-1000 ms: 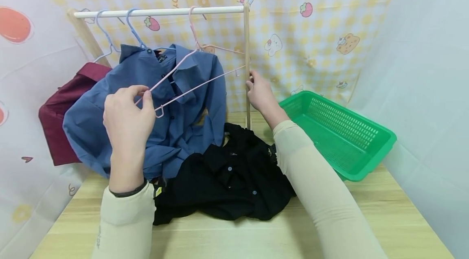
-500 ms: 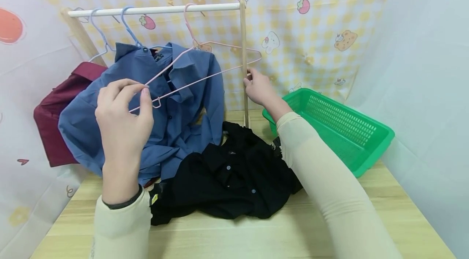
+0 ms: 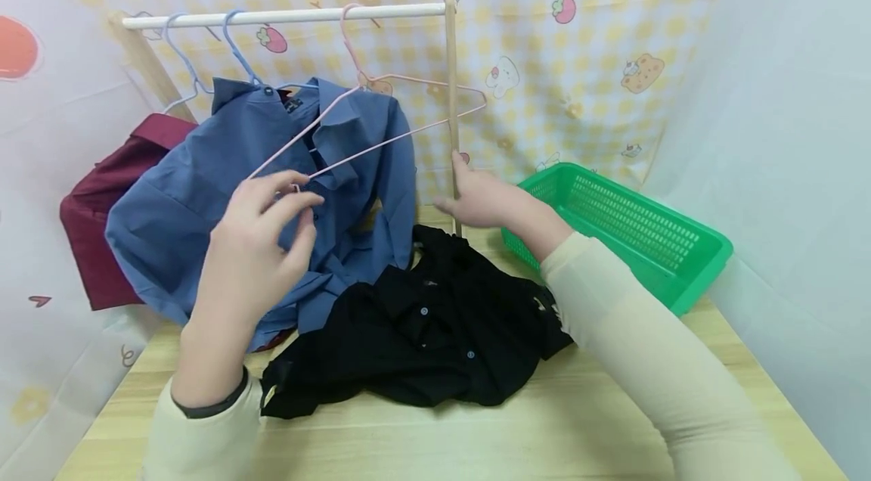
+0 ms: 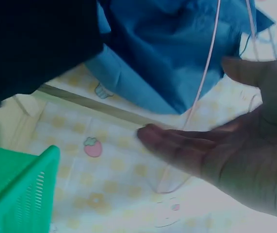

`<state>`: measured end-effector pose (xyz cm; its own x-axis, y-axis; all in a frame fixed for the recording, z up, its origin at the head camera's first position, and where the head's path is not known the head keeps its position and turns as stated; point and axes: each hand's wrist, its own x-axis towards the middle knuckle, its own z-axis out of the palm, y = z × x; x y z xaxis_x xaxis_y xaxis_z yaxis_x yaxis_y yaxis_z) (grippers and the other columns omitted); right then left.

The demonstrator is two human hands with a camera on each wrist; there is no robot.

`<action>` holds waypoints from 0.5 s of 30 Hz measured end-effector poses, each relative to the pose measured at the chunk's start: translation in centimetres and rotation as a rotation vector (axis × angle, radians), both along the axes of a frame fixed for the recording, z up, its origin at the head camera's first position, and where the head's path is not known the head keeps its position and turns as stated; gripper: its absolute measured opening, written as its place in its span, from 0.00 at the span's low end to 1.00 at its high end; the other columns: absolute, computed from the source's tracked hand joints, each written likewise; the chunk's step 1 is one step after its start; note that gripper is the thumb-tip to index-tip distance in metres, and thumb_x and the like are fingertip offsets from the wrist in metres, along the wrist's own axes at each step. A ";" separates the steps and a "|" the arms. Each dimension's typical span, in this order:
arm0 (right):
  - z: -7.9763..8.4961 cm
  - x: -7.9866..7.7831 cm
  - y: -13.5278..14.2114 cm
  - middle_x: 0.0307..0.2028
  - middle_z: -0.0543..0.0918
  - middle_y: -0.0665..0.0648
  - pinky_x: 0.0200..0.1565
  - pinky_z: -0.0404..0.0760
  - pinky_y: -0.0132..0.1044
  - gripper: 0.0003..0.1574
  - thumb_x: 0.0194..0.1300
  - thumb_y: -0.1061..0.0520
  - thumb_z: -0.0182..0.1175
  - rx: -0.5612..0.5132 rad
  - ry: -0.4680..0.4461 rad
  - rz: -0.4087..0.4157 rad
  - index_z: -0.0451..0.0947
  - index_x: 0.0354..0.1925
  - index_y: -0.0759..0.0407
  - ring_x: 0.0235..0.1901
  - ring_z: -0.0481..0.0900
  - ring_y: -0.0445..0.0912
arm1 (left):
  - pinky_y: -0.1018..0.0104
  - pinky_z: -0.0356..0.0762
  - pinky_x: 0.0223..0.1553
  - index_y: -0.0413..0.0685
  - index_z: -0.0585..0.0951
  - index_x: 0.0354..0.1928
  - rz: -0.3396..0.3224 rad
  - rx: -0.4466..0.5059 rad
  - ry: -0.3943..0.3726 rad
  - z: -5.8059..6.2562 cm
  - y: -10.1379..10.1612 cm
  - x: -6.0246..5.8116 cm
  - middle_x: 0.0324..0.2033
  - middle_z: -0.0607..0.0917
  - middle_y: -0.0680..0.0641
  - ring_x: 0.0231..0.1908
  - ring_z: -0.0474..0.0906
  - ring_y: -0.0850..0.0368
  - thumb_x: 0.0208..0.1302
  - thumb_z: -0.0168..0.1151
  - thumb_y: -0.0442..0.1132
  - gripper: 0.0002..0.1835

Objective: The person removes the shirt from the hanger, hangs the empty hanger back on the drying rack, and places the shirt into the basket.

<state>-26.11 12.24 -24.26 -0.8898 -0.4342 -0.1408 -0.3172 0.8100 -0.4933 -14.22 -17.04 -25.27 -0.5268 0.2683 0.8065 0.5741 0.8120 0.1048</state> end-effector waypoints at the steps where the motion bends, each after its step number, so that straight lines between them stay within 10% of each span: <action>1: -0.2 0.8 0.2 0.78 0.63 0.77 0.75 0.68 0.62 0.62 0.83 0.39 0.53 0.047 -0.010 0.026 0.21 0.85 0.58 0.74 0.70 0.68 | 0.42 0.85 0.56 0.40 0.89 0.47 -0.010 -0.041 -0.020 -0.3 -0.2 0.1 0.57 0.86 0.37 0.58 0.80 0.38 0.73 0.61 0.33 0.10; 7: -1.9 5.3 1.8 0.84 0.49 0.74 0.79 0.59 0.66 0.57 0.81 0.36 0.54 0.198 -0.020 0.108 0.35 0.87 0.57 0.82 0.52 0.70 | 0.45 0.85 0.59 0.45 0.89 0.52 -0.042 -0.235 -0.210 -2.5 -0.8 0.6 0.60 0.85 0.40 0.60 0.82 0.42 0.70 0.70 0.39 0.12; 15: -5.5 12.8 2.4 0.75 0.67 0.79 0.55 0.83 0.67 0.54 0.75 0.32 0.61 0.421 0.318 -0.026 0.58 0.82 0.61 0.68 0.74 0.75 | 0.39 0.83 0.60 0.52 0.84 0.65 0.032 -0.418 -0.546 -6.4 -0.9 1.5 0.70 0.79 0.41 0.68 0.77 0.40 0.68 0.73 0.56 0.28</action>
<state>-13.28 14.64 -29.81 -0.9267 -0.3753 -0.0196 -0.3752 0.9269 -0.0064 -12.74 -17.98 -31.68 -0.8413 0.4764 0.2553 0.5029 0.8631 0.0466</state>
